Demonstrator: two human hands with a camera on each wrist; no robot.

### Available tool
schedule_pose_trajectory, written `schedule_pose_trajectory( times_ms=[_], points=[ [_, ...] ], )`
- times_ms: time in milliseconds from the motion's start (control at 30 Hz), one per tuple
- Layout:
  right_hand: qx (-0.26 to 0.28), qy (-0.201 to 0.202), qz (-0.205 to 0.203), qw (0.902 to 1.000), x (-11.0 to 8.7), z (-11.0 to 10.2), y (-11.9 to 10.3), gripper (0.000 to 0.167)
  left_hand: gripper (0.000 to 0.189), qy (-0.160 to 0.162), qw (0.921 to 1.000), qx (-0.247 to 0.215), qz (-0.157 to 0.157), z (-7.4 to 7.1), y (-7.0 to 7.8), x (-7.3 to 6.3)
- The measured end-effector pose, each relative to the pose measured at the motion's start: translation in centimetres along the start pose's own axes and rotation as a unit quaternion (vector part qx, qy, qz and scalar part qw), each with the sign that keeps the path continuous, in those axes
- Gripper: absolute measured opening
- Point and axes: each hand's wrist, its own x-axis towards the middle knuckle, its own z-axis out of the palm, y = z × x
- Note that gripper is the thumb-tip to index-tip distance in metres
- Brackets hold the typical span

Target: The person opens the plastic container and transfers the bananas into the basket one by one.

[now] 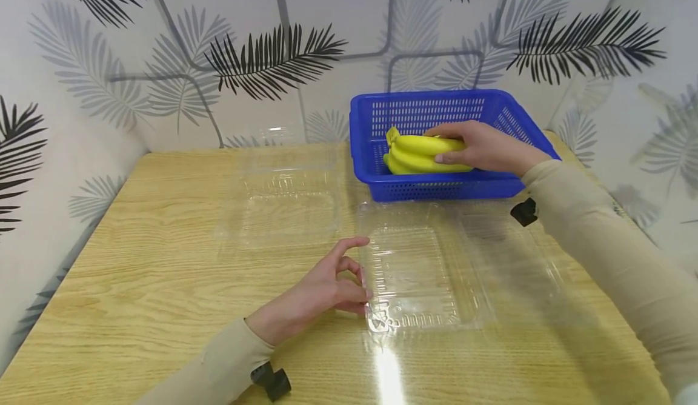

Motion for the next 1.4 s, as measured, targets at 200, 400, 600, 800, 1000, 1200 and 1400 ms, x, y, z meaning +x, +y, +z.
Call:
schedule_pose_trajectory(
  times_ms=[200, 400, 600, 800, 1000, 1200, 1400],
  points=[
    [0.02, 0.0, 0.004, 0.9998, 0.4, 1.2, 1.2, 0.043, 0.083, -0.002, 1.0, 0.005, -0.001, 0.0, 0.1, 0.0],
    [-0.01, 0.012, 0.014, 0.9998, 0.7, 1.8, 1.7, 0.038, 0.083, -0.002, 1.0, 0.005, 0.0, 0.0, 0.1, 0.0],
    [-0.003, 0.021, 0.032, 0.9993, 0.6, 1.9, 2.0, 0.04, 0.084, -0.002, 1.0, 0.001, -0.002, 0.0, 0.1, -0.1],
    [0.024, 0.03, 0.036, 0.9986, 0.4, 1.9, 2.3, 0.039, 0.083, 0.001, 1.0, -0.002, -0.002, 0.0, 0.1, -0.2],
    [0.05, 0.047, 0.056, 0.9961, -0.5, 1.4, 1.6, 0.036, 0.082, 0.002, 1.0, 0.002, -0.003, -0.1, 0.2, -0.3],
    [0.042, 0.087, 0.05, 0.9941, -1.9, 1.3, 0.6, 0.03, 0.082, 0.001, 0.9999, 0.007, -0.007, -0.1, 0.2, -0.2],
    [0.046, 0.118, 0.032, 0.9915, -4.0, 1.3, -1.9, 0.031, 0.083, 0.003, 0.9999, 0.014, -0.005, -0.1, 0.2, -0.2]
  ],
)
